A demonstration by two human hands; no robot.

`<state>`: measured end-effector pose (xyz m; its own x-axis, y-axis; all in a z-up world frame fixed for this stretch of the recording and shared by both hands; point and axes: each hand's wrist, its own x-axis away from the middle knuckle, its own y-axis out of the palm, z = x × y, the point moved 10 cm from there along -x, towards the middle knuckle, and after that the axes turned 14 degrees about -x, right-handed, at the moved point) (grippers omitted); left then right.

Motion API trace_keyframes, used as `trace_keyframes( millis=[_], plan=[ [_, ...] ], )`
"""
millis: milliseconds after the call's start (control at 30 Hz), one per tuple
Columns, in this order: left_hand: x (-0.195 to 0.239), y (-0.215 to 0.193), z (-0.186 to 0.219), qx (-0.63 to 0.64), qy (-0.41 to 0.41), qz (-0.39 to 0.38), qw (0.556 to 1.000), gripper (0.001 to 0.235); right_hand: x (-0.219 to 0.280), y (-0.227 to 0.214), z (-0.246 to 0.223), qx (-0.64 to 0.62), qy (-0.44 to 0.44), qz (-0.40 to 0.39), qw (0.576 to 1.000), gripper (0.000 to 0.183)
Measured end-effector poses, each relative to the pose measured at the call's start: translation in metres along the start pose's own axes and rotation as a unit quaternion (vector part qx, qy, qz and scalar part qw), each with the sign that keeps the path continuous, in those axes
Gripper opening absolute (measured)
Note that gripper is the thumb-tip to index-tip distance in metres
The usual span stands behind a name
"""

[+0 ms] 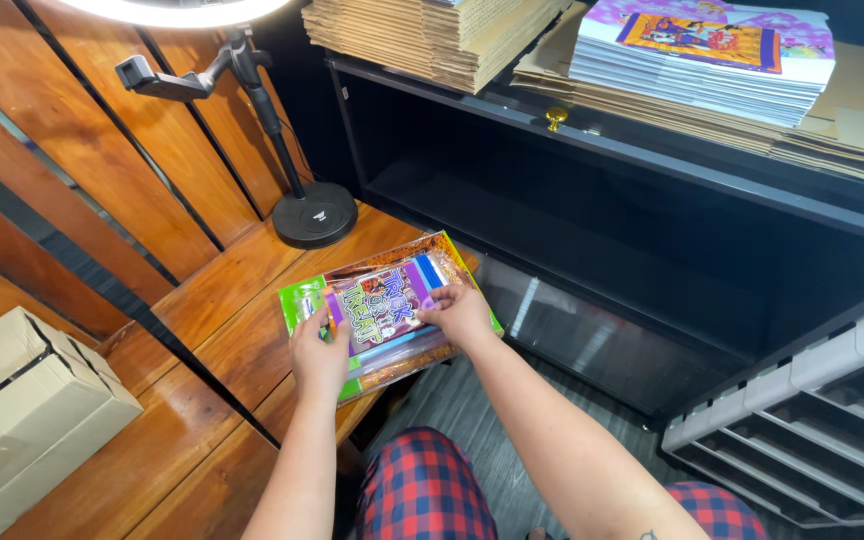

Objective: The person sits on the floor and repeatedly picks up small packaged items from a wooden surface, then places them onto a stack on a black shelf. The person handles colorful stationery packs and clear plastic sleeves, stacking them one by one.

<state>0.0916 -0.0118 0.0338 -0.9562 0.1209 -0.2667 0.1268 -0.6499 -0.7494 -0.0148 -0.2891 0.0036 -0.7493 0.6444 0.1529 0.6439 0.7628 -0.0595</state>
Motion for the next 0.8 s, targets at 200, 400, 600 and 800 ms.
trace_keyframes(
  millis=[200, 400, 600, 800],
  plan=[
    [-0.001, 0.0, -0.002, -0.023, -0.029, -0.044, 0.998, 0.051, 0.001, 0.0, 0.007, -0.109, -0.002, -0.009, 0.994, 0.043],
    [0.003, -0.001, 0.009, -0.039, 0.014, -0.018, 0.999, 0.053, -0.02, -0.006, 0.022, 0.085, -0.06, 0.032, 0.994, 0.022],
    [-0.001, 0.011, -0.004, -0.031, 0.025, 0.002, 0.999, 0.046, -0.014, 0.003, 0.014, -0.042, -0.101, -0.017, 0.994, 0.017],
    [-0.006, 0.024, -0.024, -0.002, -0.012, -0.011, 1.0, 0.038, -0.001, 0.015, 0.006, -0.198, -0.097, -0.035, 0.975, 0.015]
  ],
)
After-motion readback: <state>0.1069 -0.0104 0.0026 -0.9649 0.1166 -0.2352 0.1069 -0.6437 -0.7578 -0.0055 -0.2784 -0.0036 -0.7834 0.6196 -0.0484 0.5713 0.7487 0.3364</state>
